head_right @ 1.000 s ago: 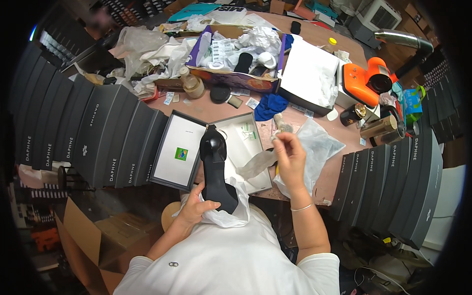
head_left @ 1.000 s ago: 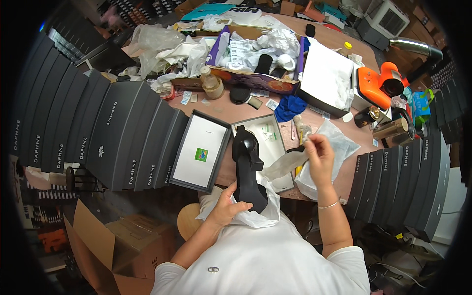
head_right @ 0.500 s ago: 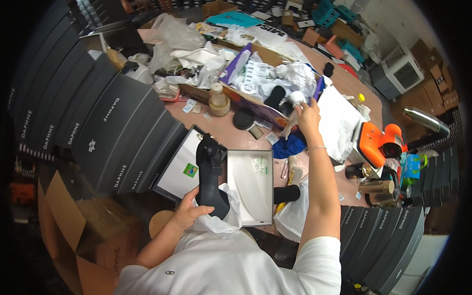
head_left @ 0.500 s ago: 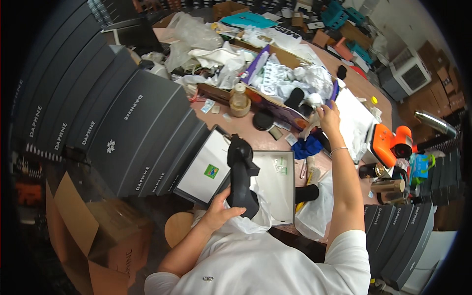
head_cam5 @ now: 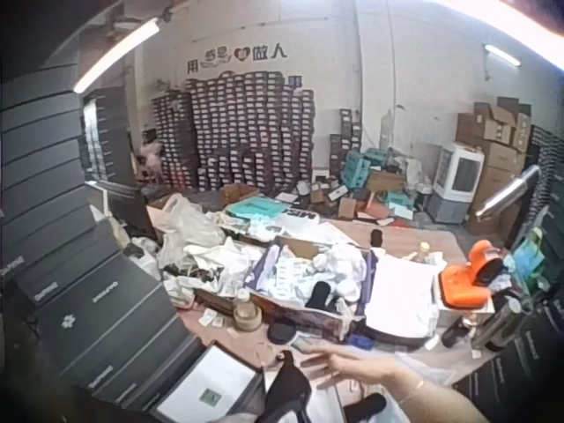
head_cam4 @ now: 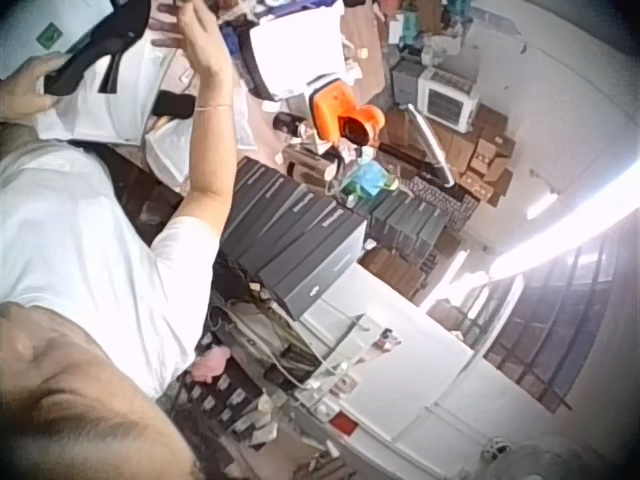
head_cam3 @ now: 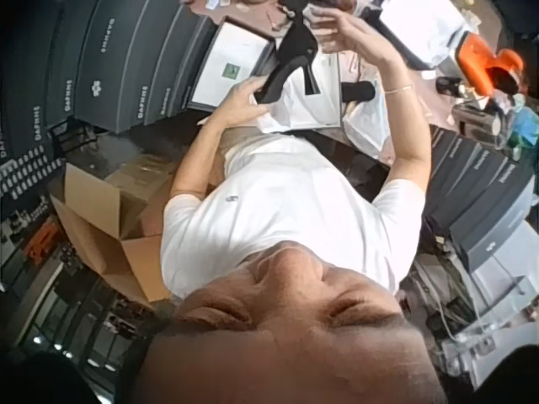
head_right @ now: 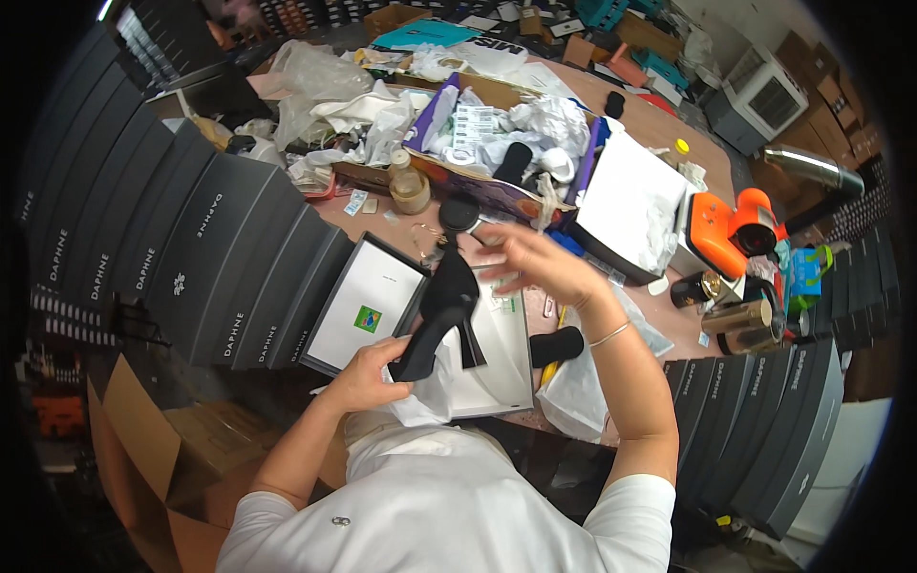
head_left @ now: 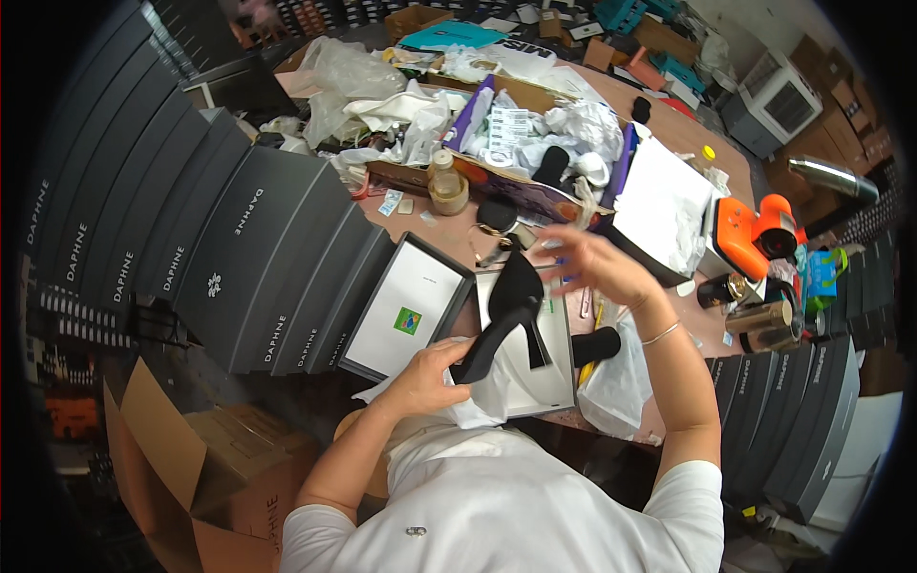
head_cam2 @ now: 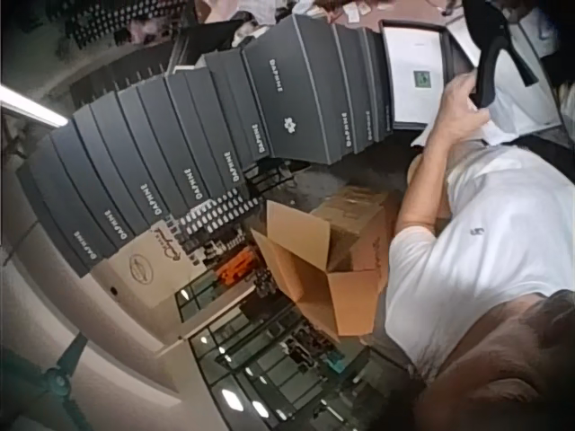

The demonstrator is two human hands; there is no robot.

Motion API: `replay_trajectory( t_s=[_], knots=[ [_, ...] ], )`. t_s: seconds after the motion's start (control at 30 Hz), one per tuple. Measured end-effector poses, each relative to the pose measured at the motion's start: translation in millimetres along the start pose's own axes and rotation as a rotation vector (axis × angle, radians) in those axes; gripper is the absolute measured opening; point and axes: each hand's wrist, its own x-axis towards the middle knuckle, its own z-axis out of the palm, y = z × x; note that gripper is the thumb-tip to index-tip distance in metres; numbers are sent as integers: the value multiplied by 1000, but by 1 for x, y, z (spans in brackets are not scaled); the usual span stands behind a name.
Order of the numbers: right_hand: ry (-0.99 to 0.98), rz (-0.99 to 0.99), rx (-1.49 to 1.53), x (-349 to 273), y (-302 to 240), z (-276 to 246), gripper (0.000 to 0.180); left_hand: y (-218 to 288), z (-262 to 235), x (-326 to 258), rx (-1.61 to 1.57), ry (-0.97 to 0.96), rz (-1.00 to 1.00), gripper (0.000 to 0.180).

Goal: Inspect, clean briefly with a brush, and pack black high-heeled shoes into designated shoe boxes with wrapping paper.

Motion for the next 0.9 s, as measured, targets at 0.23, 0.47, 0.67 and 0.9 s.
replay_trajectory(
  t_s=[0.23, 0.47, 0.67, 0.9],
  knots=[
    [-302, 84, 41, -71, 74, 21, 61, 18, -3, 15, 742, -201, 364, 49],
    [-296, 21, -224, -127, 81, 19, 84, 27, 12, 14, 837, -241, 489, 30],
    [-223, -1, -750, -138, 71, 49, 107, 26, 30, 9, 914, -255, 525, 27],
    [-117, 52, -925, -133, 104, 84, 92, 36, 32, 17, 928, -292, 661, 21]
  ],
)
